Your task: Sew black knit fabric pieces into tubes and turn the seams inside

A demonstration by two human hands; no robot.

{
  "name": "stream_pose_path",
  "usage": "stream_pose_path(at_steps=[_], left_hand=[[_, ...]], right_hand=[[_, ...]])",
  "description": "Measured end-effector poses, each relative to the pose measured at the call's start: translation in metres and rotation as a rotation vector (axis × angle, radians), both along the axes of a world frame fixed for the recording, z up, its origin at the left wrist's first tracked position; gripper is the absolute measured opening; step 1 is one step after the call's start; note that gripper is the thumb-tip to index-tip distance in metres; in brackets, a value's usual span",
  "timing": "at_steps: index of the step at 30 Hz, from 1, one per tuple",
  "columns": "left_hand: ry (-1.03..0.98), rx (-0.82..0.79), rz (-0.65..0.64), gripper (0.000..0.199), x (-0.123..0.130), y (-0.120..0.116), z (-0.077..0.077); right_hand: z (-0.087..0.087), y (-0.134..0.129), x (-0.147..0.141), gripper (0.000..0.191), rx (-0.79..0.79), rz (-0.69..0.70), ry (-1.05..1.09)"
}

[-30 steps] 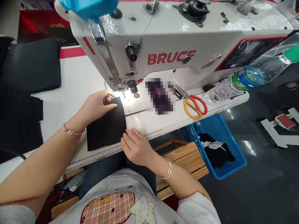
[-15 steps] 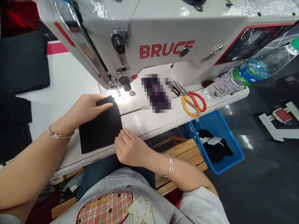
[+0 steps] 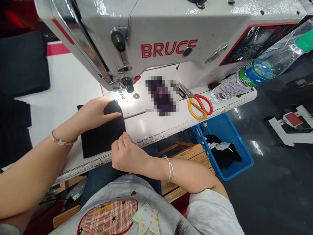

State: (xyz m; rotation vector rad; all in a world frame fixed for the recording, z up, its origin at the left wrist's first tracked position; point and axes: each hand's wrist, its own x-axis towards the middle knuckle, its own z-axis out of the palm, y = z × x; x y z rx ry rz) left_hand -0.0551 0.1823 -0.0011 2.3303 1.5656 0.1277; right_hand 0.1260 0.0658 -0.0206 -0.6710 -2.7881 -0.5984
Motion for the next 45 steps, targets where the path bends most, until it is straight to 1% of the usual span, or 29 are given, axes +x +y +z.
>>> stream_pose_path(at_steps=[4, 11, 14, 16, 19, 23, 27, 31, 36, 42, 45], left_hand=[[0.022, 0.01, -0.023, 0.033, -0.002, 0.0, -0.003], [0.035, 0.013, -0.028, 0.034, -0.001, 0.0, -0.003], [0.046, 0.021, -0.026, 0.035, -0.001, -0.001, -0.003], [0.052, 0.027, -0.026, 0.035, -0.001, -0.001, -0.003], [0.057, 0.034, -0.03, 0.035, -0.001, -0.001, -0.003], [0.045, 0.03, -0.018, 0.033, -0.001, -0.001, -0.003], [0.046, 0.031, 0.001, 0.029, 0.005, -0.004, -0.002], [0.069, 0.06, -0.001, 0.025, 0.019, -0.012, -0.003], [0.078, 0.079, -0.006, 0.025, 0.033, -0.017, -0.004], [0.051, 0.062, -0.002, 0.026, 0.032, -0.015, -0.005], [0.055, 0.075, -0.005, 0.024, 0.031, -0.015, -0.007]], right_hand=[[0.003, 0.003, 0.0, 0.029, 0.019, -0.006, -0.022], [-0.005, 0.006, 0.0, 0.024, 0.061, 0.025, -0.001], [-0.005, 0.009, 0.003, 0.025, 0.079, 0.055, -0.006], [-0.005, 0.011, 0.005, 0.025, 0.066, 0.073, -0.007], [-0.006, 0.013, 0.01, 0.024, 0.004, 0.106, 0.012], [-0.015, 0.013, 0.018, 0.02, -0.074, 0.139, 0.113], [-0.025, 0.006, 0.029, 0.016, -0.086, 0.094, 0.261], [-0.03, -0.002, 0.042, 0.014, -0.124, 0.058, 0.366], [-0.035, -0.005, 0.049, 0.014, -0.133, 0.048, 0.419], [-0.045, -0.006, 0.053, 0.016, -0.137, 0.051, 0.433], [-0.052, -0.006, 0.058, 0.019, -0.177, 0.057, 0.483]])
